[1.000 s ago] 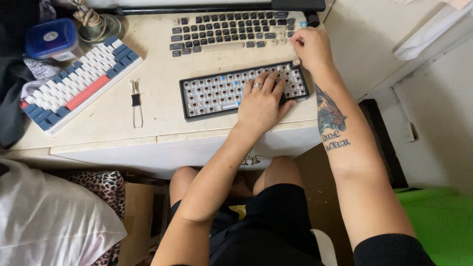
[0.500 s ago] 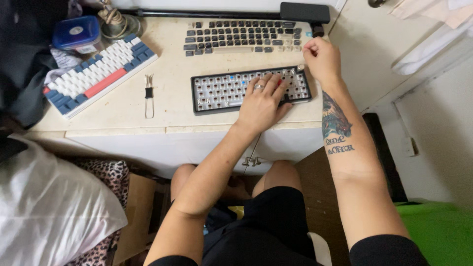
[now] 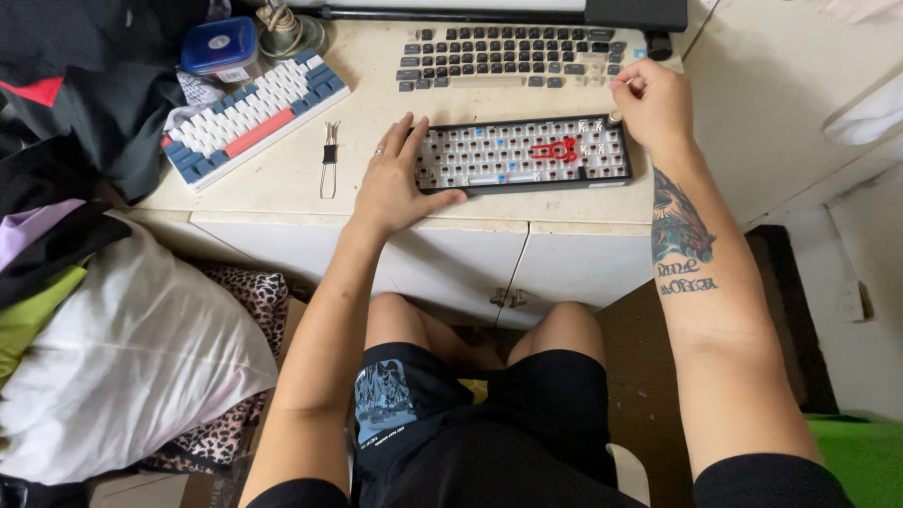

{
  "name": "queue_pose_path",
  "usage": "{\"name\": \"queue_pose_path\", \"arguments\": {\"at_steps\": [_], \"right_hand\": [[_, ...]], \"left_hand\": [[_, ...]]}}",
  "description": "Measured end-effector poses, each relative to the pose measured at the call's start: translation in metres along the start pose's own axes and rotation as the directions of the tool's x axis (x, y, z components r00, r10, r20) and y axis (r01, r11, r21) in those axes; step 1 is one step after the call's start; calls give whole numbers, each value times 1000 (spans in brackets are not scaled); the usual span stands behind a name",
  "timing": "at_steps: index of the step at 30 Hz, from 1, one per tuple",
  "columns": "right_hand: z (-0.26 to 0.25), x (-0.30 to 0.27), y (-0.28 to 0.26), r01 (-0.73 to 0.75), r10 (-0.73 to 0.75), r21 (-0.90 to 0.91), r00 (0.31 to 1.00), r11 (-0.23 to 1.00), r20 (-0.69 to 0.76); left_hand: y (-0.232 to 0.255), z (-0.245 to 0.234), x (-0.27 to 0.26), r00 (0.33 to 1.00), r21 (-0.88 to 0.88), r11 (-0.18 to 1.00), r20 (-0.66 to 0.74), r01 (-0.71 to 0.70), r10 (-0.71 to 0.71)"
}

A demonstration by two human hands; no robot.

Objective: The person uses a red keycap puller to remove keycaps from a mechanical keyboard and places them on the table. They then use a black tool to remove switches from the keyboard plate, placing them on the table as well.

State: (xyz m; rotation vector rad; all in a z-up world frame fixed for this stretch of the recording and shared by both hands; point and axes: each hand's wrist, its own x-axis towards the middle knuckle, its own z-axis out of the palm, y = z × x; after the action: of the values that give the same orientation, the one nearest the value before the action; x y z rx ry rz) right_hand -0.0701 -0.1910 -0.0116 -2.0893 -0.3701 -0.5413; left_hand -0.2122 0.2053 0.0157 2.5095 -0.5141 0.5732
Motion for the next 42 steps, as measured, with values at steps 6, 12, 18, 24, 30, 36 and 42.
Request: {"name": "queue_pose_path", "arguments": {"at_steps": [6,12,18,24,30,36,42], "right_hand": [[0,4,6,143,-143,103,990,984,-7],[-4,2,-6,63,-72,66,987,996,143],[-8,5,4,-15,15,-138,1000,990,2],[-5,6,12,160,-164,-122,986,980,-24],[-9,-1,-6,112,-116,-119,993,986,-23],[-12,-19,-49,406,-458,-422,889,811,-25],[13,-92,-114,422,-404,-261,907,868,121]], "left_hand": [[0,2,1,997,-18,998,57,54,-53],[-2,4,2,996,27,998,63,60,-61],[-2,6,1,997,31,998,51,49,-51],[-1,4,2,998,-24,998,20,62,-62],[3,1,-4,998,-78,995,-10,58,-59],[-1,7,-5,997,25,998,-61,-50,51],[-4,8,-6,996,36,996,-31,-80,81]]}}
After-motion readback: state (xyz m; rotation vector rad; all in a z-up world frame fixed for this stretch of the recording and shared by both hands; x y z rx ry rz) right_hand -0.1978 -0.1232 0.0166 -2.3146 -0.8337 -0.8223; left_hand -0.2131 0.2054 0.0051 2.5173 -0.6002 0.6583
